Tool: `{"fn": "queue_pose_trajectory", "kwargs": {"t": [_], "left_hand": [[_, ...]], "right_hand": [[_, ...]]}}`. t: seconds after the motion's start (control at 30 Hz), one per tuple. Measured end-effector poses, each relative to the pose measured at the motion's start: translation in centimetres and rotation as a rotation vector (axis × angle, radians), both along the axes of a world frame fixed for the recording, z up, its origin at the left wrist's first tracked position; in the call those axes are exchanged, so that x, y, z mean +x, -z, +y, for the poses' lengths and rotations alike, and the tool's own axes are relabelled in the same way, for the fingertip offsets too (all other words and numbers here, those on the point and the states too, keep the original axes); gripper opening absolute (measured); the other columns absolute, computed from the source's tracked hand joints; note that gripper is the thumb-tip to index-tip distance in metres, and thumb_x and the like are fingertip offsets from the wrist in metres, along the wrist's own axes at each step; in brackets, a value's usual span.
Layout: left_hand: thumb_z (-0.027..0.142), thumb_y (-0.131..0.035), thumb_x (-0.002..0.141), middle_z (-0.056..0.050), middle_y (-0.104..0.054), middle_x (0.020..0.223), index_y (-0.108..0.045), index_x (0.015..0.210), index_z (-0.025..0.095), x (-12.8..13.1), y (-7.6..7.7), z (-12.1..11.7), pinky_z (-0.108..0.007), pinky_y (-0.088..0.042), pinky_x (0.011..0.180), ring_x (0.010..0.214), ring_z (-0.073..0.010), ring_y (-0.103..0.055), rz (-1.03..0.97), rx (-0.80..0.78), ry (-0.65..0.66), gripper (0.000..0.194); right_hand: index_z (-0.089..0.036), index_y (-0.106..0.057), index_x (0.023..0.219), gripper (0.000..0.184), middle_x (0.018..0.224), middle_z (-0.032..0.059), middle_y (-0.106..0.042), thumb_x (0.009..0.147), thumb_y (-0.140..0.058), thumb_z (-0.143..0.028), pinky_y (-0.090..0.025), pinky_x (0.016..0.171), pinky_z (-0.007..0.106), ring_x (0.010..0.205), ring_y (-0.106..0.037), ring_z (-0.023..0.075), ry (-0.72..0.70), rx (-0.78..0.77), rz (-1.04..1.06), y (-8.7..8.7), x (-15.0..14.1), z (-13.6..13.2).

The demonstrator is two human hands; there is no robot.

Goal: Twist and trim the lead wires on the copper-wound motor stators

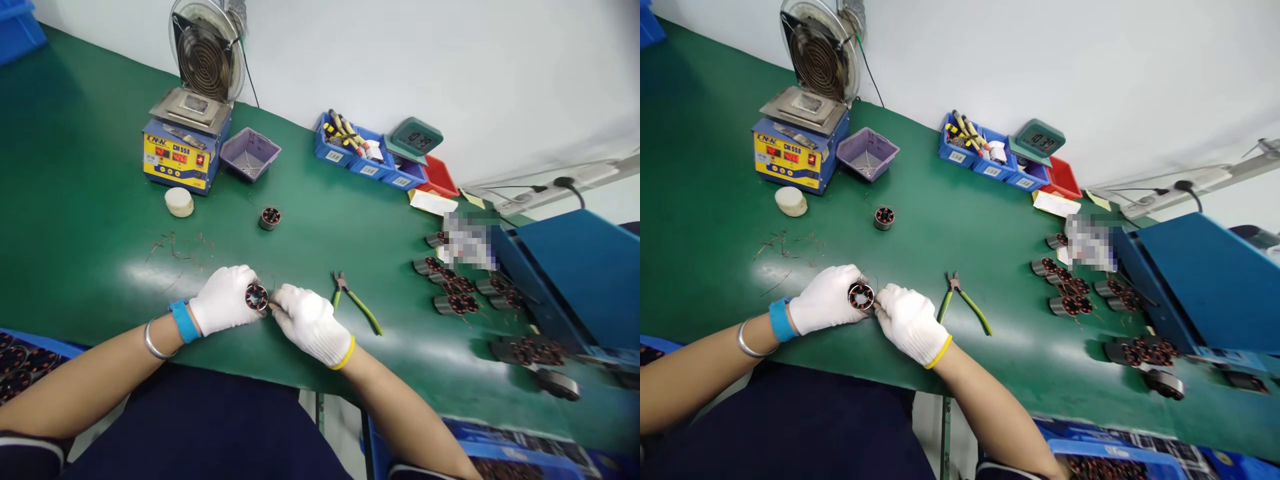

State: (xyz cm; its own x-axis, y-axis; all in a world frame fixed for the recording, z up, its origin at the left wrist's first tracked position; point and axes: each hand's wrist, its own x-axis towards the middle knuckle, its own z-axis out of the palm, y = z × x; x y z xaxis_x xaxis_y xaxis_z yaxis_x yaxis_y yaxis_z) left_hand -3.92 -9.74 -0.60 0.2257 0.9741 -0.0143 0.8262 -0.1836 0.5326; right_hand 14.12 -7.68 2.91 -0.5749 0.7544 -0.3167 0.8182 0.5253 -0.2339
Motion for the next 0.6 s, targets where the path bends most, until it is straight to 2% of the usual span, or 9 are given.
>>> {"fn": "queue_pose_trajectory", "kwargs": {"t": [0.1,0.17,0.23,0.3,0.37,0.4,0.43,0.5,0.6], "left_hand": [[0.045,-0.067,0.068,-0.007,-0.065,0.086,-0.063,0.084,0.017,-0.1,-0.3,-0.1,-0.035,-0.049,0.072,0.08,-0.0245,-0.064,-0.066,-0.029,-0.016,0.032],[0.043,-0.073,0.062,-0.007,-0.066,0.091,-0.061,0.09,0.017,-0.5,-0.5,-0.2,-0.036,-0.05,0.075,0.084,-0.0251,-0.064,-0.239,-0.113,-0.058,0.04],[0.044,-0.075,0.06,-0.008,-0.066,0.099,-0.057,0.105,0.018,-1.1,-0.7,-0.5,-0.035,-0.053,0.075,0.089,-0.0243,-0.065,-0.556,-0.308,-0.084,0.055],[0.054,-0.066,0.07,-0.01,-0.066,0.102,-0.051,0.114,0.017,-1.8,-0.9,-0.8,-0.032,-0.055,0.065,0.082,-0.0225,-0.068,-0.873,-0.613,-0.05,0.059],[0.059,-0.055,0.078,-0.011,-0.067,0.097,-0.05,0.113,0.015,-2.3,-1.2,-1.0,-0.027,-0.051,0.049,0.064,-0.0188,-0.068,-1.026,-0.862,0.01,0.057],[0.058,-0.055,0.079,-0.011,-0.067,0.095,-0.049,0.115,0.015,-2.5,-1.4,-1.2,-0.025,-0.047,0.043,0.057,-0.0164,-0.065,-1.046,-0.909,0.022,0.056],[0.054,-0.058,0.078,-0.009,-0.067,0.095,-0.047,0.118,0.017,-2.6,-1.6,-1.3,-0.024,-0.045,0.041,0.053,-0.0145,-0.064,-1.051,-0.901,0.022,0.056],[0.04,-0.064,0.075,-0.008,-0.065,0.101,-0.042,0.125,0.021,-2.6,-2.4,-1.7,-0.025,-0.05,0.048,0.061,-0.0145,-0.065,-1.057,-0.765,0.028,0.058],[0.022,-0.061,0.071,-0.01,-0.062,0.111,-0.055,0.109,0.022,-2.4,-4.2,-2.6,-0.037,-0.055,0.079,0.097,-0.0221,-0.064,-0.939,-0.407,0.144,0.039]], "right_hand": [[-0.022,-0.066,0.091,0.019,0.091,0.0042,-0.066,0.088,-0.049,-0.029,-0.036,0.061,0.026,0.081,-0.06,0.0186,0.091,-0.101,0.19,0.9,0.1,0.1],[-0.022,-0.066,0.087,0.018,0.086,0.0018,-0.066,0.087,-0.049,-0.027,-0.039,0.063,0.024,0.077,-0.059,0.0154,0.13,-0.145,0.288,1.0,0.2,0.1],[-0.021,-0.065,0.084,0.017,0.083,0.0007,-0.065,0.086,-0.049,-0.025,-0.041,0.065,0.023,0.073,-0.058,0.0136,0.147,-0.162,0.408,0.7,0.4,0.1],[-0.021,-0.064,0.079,0.015,0.081,0.0008,-0.064,0.085,-0.05,-0.024,-0.041,0.065,0.024,0.072,-0.057,0.0137,0.155,-0.171,0.519,0.0,0.5,0.0],[-0.021,-0.063,0.077,0.013,0.08,0.0009,-0.064,0.083,-0.051,-0.024,-0.041,0.065,0.025,0.072,-0.056,0.014,0.146,-0.186,0.57,-0.6,0.7,-0.1],[-0.021,-0.062,0.077,0.013,0.08,0.001,-0.063,0.083,-0.051,-0.023,-0.041,0.066,0.025,0.073,-0.056,0.0141,0.138,-0.198,0.579,-0.8,0.8,-0.2],[-0.021,-0.061,0.076,0.012,0.079,0.0008,-0.063,0.083,-0.051,-0.023,-0.041,0.065,0.025,0.072,-0.056,0.014,0.138,-0.215,0.585,-1.0,0.9,-0.3],[-0.02,-0.059,0.074,0.012,0.073,0.0,-0.06,0.082,-0.052,-0.025,-0.04,0.062,0.025,0.067,-0.053,0.013,0.162,-0.284,0.614,-1.1,1.0,-0.4],[-0.02,-0.055,0.071,0.016,0.059,-0.003,-0.051,0.082,-0.052,-0.032,-0.034,0.049,0.023,0.052,-0.044,0.0101,0.235,-0.522,0.701,-1.1,1.2,-0.6]]}}
